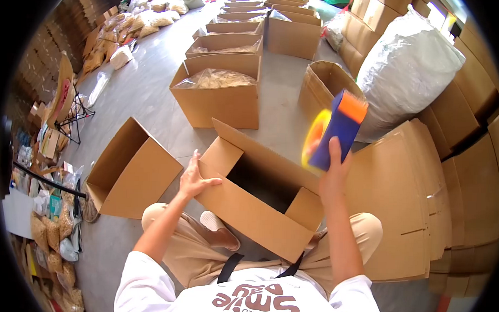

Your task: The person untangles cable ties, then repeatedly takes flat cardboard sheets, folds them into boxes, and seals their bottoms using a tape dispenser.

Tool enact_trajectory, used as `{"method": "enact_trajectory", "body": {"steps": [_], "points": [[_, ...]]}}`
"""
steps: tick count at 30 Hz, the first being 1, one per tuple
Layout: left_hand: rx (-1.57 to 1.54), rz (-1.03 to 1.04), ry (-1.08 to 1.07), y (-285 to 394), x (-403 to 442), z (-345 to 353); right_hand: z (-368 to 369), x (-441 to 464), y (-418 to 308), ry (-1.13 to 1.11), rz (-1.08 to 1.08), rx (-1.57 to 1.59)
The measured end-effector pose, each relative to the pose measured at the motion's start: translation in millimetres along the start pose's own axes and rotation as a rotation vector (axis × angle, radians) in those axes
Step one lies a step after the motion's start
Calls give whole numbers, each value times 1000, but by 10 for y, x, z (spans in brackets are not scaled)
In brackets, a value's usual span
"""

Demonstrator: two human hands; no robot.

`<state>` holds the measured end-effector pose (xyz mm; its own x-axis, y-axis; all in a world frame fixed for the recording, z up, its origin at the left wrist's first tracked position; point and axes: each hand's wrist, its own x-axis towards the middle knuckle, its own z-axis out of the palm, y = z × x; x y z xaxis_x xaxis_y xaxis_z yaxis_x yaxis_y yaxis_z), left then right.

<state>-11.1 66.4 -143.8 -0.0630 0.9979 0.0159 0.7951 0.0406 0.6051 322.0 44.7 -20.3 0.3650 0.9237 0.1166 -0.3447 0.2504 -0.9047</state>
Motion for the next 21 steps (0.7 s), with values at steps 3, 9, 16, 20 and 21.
{"method": "enact_trajectory", "body": {"steps": [3, 9, 16, 20, 21], "points": [[-11, -51, -30, 78, -49, 3, -70, -388, 390, -79, 152, 101], [-220, -142, 65, -71, 38, 115, -148, -1045, 738, -289, 222, -147], [-77, -225, 144, -51, 73, 215, -136, -891, 614, -346, 329, -187], [-63, -202, 169, -23, 60, 239, 56, -719, 366, -370, 494, -313], [-57, -194, 174, -11, 68, 231, 132, -682, 366, -414, 478, -337]]}}
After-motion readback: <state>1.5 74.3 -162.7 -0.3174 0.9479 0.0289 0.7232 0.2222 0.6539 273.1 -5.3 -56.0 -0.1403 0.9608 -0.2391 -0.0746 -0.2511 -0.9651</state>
